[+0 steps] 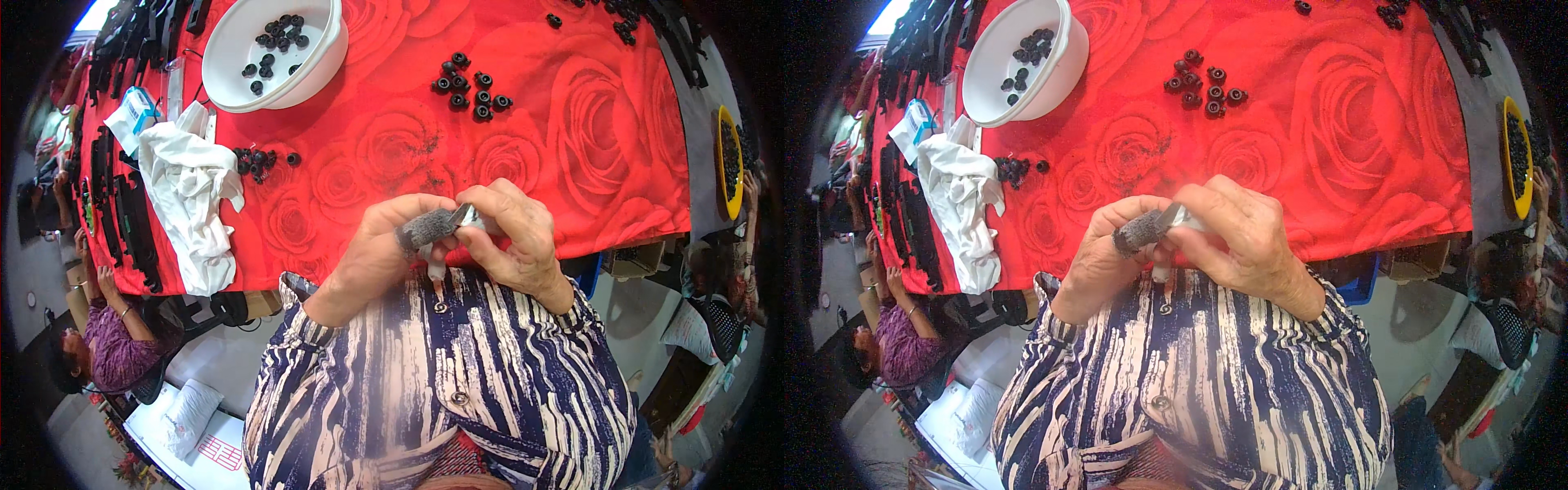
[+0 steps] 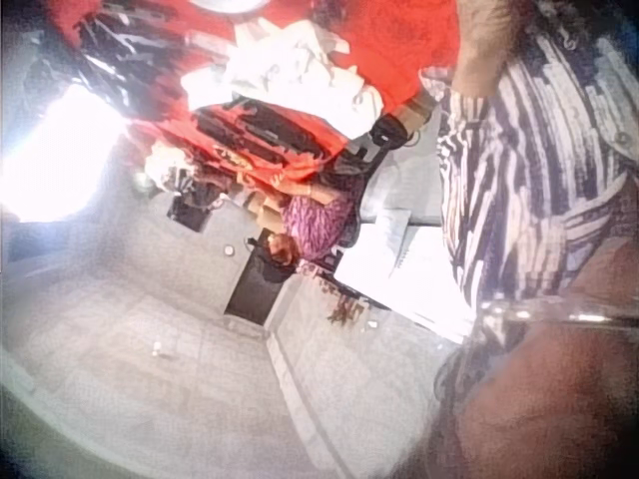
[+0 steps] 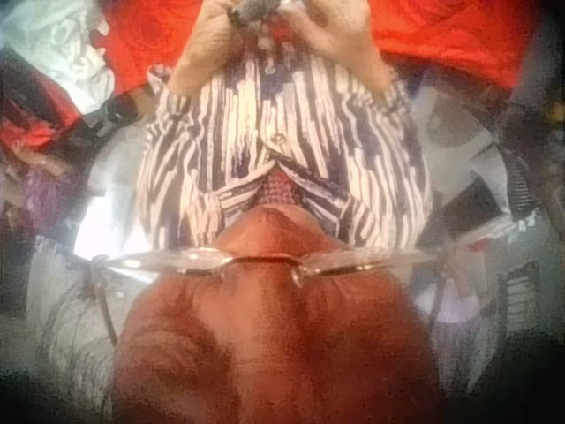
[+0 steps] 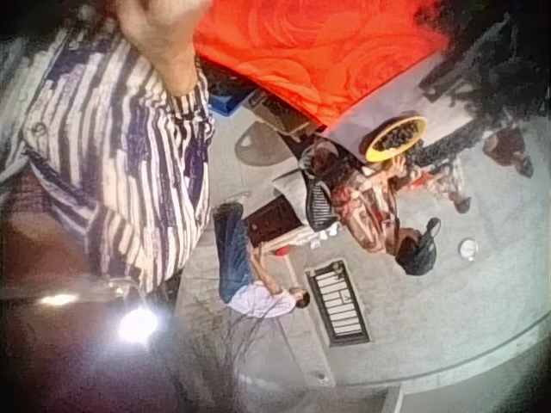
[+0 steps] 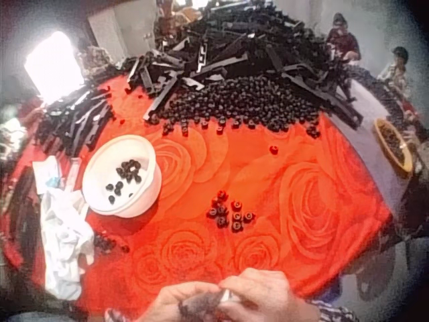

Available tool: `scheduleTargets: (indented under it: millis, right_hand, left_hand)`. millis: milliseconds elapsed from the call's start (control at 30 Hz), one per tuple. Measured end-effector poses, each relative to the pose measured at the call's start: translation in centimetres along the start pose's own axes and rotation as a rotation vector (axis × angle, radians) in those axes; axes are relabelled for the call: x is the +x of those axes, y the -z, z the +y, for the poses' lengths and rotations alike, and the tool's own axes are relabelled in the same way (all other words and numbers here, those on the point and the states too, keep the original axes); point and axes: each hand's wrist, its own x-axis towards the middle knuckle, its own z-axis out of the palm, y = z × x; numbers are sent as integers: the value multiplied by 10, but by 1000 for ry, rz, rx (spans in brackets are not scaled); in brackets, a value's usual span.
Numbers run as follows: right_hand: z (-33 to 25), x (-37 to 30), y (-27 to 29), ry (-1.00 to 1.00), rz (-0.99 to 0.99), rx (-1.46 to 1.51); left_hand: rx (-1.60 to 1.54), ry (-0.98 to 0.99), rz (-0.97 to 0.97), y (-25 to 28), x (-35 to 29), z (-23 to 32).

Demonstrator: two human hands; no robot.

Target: The person assembles small black plastic components by hand at a workstation.

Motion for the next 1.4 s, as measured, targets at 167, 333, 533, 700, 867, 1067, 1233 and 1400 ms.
scheduleTargets:
  millis: [167,333,533,700,867,1067,1233,1400]
  right_hand:
    - [8,-2,-7,61,59,67]
    - [9,0,-3,89,-5,104]
    - [12,3,1,50,-108,261]
    - [11,4,0,302,20,43]
    - [14,2,3,432,34,-89]
    - [7,-2,6,355,24,-67]
    - [3,3,15,44,-89,99]
    - [3,5,12,-50,-88,75]
  left_hand:
    - [-104,73,20,1,1,3]
    - [-148,213,-15,7,6,4]
    - [-151,245,-75,9,6,5]
    - [-219,173,-66,0,3,4]
    - [-197,153,-60,-2,1,1]
    - [-258,120,-32,-2,0,2]
    - [-128,4,-5,-5,-2,2]
    - [-11,-19,45,-8,-3,4]
